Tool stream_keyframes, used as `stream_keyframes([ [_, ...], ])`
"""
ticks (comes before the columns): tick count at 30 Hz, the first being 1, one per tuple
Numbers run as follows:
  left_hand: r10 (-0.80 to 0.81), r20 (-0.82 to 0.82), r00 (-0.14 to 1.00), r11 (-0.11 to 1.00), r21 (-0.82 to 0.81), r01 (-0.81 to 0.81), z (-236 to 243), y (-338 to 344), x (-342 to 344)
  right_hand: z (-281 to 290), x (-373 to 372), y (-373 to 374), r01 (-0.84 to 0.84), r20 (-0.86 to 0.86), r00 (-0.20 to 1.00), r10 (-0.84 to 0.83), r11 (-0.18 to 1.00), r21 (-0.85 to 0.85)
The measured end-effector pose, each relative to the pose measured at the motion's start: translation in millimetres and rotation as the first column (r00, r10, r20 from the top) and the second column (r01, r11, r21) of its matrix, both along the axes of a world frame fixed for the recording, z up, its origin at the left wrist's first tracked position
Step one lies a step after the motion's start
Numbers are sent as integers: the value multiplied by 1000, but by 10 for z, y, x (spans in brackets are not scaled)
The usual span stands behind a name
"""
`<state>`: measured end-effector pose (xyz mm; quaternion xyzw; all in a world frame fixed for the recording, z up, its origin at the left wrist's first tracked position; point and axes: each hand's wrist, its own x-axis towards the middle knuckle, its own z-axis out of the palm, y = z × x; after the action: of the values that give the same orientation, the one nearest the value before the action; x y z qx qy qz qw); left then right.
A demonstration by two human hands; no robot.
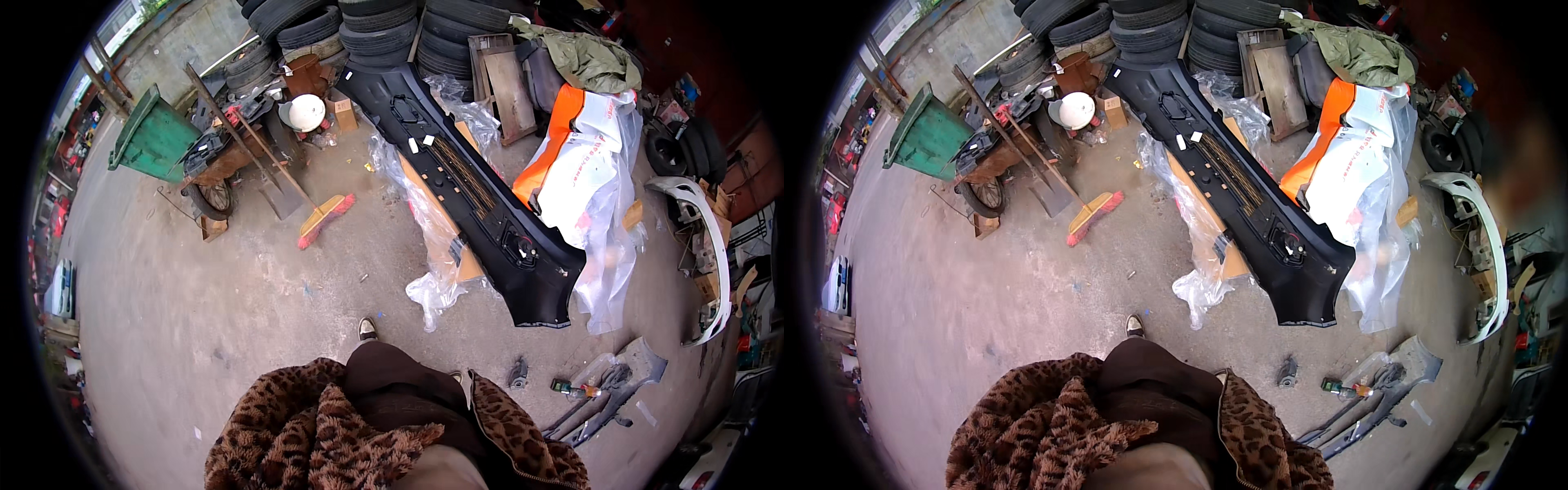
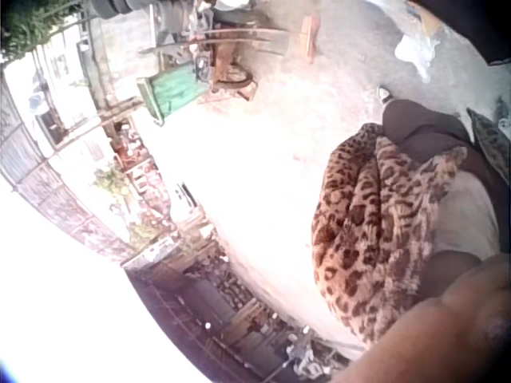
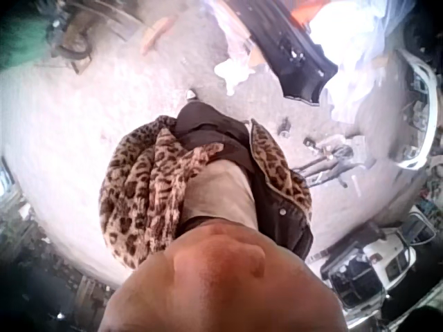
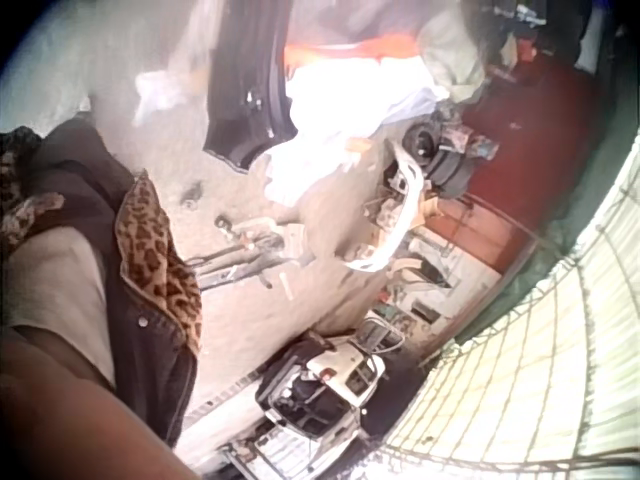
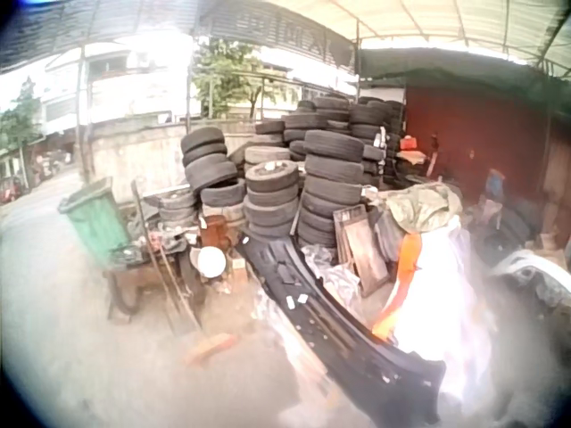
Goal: The person uses a screwdriver to remove screws and a plastic cover from a black car bumper assembly. They then pick up a small grey plastic component from the floor and attach it to the bumper using a screwdriver.
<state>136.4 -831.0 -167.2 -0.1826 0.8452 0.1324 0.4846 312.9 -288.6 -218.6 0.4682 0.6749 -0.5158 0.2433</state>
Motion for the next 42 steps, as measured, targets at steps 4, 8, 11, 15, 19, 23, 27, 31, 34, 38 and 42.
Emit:
stream_keyframes([
  [4, 46, -37, 998, 995, 94, -43, -408, -103, -473, 123, -980, -154, -88, -196, 973, 118, 983, 159],
  [8, 116, -496, 860, 992, 104, -74, -33, -465, -1123, 850, -2589, -1213, -297, -581, 787, 205, 953, -66],
  [11, -23, -861, 508, 944, 148, 294, 876, 292, -2066, 1575, -3421, -1655, -523, -686, 527, 501, 828, 203],
  [15, -125, -811, 571, 676, 352, 648, 1770, 989, -2759, 2136, -4176, -2057, -540, -790, 471, 393, 836, 94],
  [19, 352, -739, 574, 592, 651, 475, 1559, 1453, -3278, 2364, -5032, -2175, -589, -848, 473, 239, 802, -102],
  [23, 816, -36, 577, 63, 998, -26, 1823, 1602, -4222, 2145, -5948, -2178, -617, -902, 327, 283, 787, 23],
  [27, 944, 121, 308, -137, 990, 33, 1713, 1971, -5155, 1763, -6687, -2021, -733, -823, 426, 376, 676, -71],
  [31, 965, 9, 264, -59, 982, 179, 1997, 2346, -6025, 2232, -7690, -1969, -756, -819, 406, 405, 653, -52],
  [34, 944, -330, -16, 323, 912, 254, 1865, 2203, -6346, 2342, -8283, -2016, -872, -795, 315, 519, 489, -26],
  [38, 994, -52, -98, 65, 989, 133, 2119, 1885, -6766, 2278, -8953, -2112, -909, -761, 243, 602, 414, 37],
  [42, 953, -261, -153, 260, 965, -26, 1581, 1723, -7452, 2037, -9522, -2238, -881, -686, 390, 614, 465, -84],
])
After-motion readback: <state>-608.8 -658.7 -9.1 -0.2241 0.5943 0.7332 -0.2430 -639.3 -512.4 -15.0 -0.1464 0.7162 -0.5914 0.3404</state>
